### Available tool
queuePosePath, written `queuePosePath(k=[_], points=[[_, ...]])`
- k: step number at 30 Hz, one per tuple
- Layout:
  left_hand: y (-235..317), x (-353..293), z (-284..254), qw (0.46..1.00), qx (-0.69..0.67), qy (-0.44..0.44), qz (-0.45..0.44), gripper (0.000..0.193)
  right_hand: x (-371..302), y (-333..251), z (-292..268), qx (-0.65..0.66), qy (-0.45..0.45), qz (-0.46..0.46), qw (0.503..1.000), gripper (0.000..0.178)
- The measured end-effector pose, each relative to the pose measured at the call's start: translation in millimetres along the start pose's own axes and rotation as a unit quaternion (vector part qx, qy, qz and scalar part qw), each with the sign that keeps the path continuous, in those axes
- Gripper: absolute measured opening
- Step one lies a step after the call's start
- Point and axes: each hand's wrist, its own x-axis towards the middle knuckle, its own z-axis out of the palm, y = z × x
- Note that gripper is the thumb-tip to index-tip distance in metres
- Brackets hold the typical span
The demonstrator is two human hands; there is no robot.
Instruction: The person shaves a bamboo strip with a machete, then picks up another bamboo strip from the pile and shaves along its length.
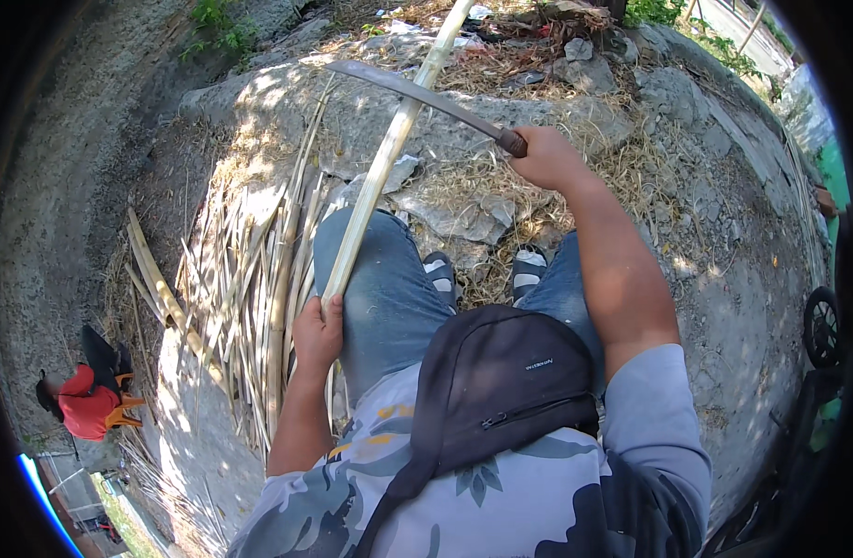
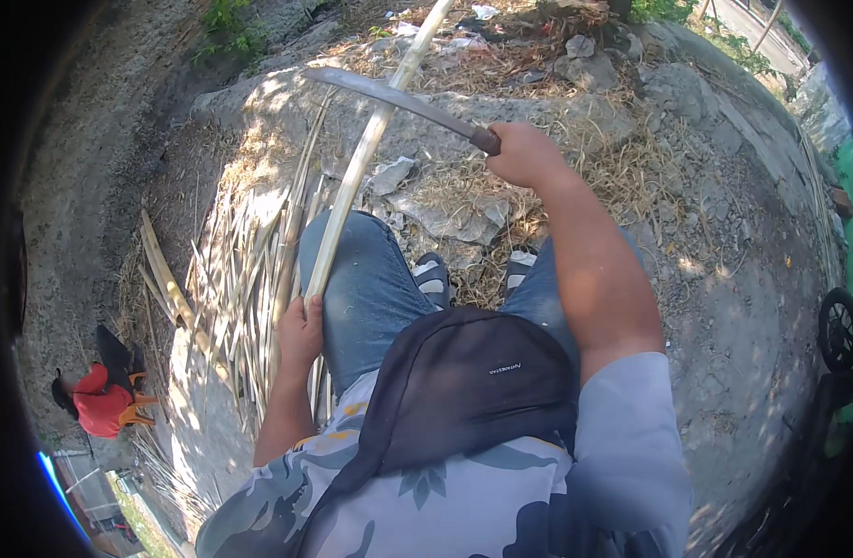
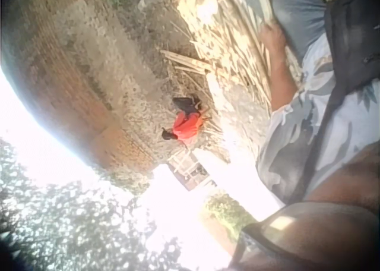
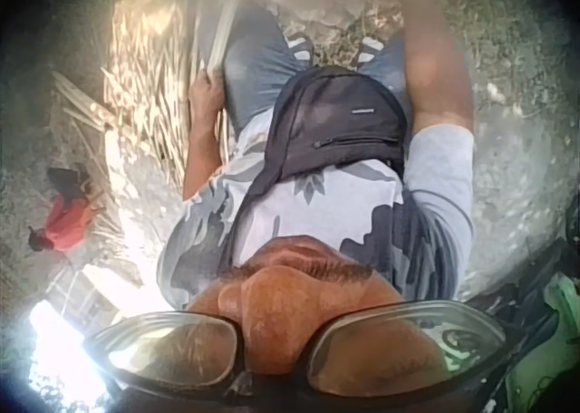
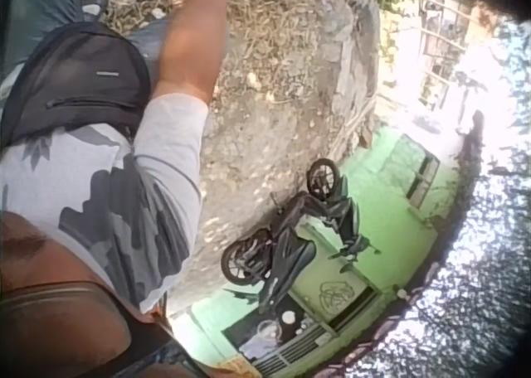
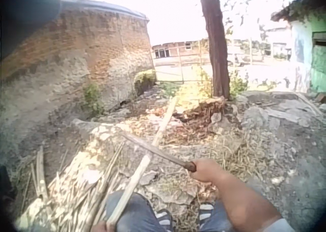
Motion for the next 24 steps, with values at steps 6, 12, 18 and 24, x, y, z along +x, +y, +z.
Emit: queuePosePath(k=[6, 12, 18, 24], points=[[-9, 2, 0, 1.0, -0.018, -0.011, 0.002, 0.053, -14, -35, 1, -0.052, -0.03, -0.013, 0.998, 0.024], [-6, 2, 0, 1.0, -0.001, -0.004, 0.008, 0.055, -21, -60, 18, -0.137, -0.088, -0.203, 0.966, 0.019], [-15, 1, 6, 1.0, -0.025, 0.007, -0.005, 0.056, -17, -44, 3, -0.128, -0.072, -0.15, 0.978, 0.021], [-13, 4, 4, 1.0, -0.016, -0.011, -0.004, 0.057, -15, -24, -6, -0.085, -0.028, -0.039, 0.995, 0.022]])
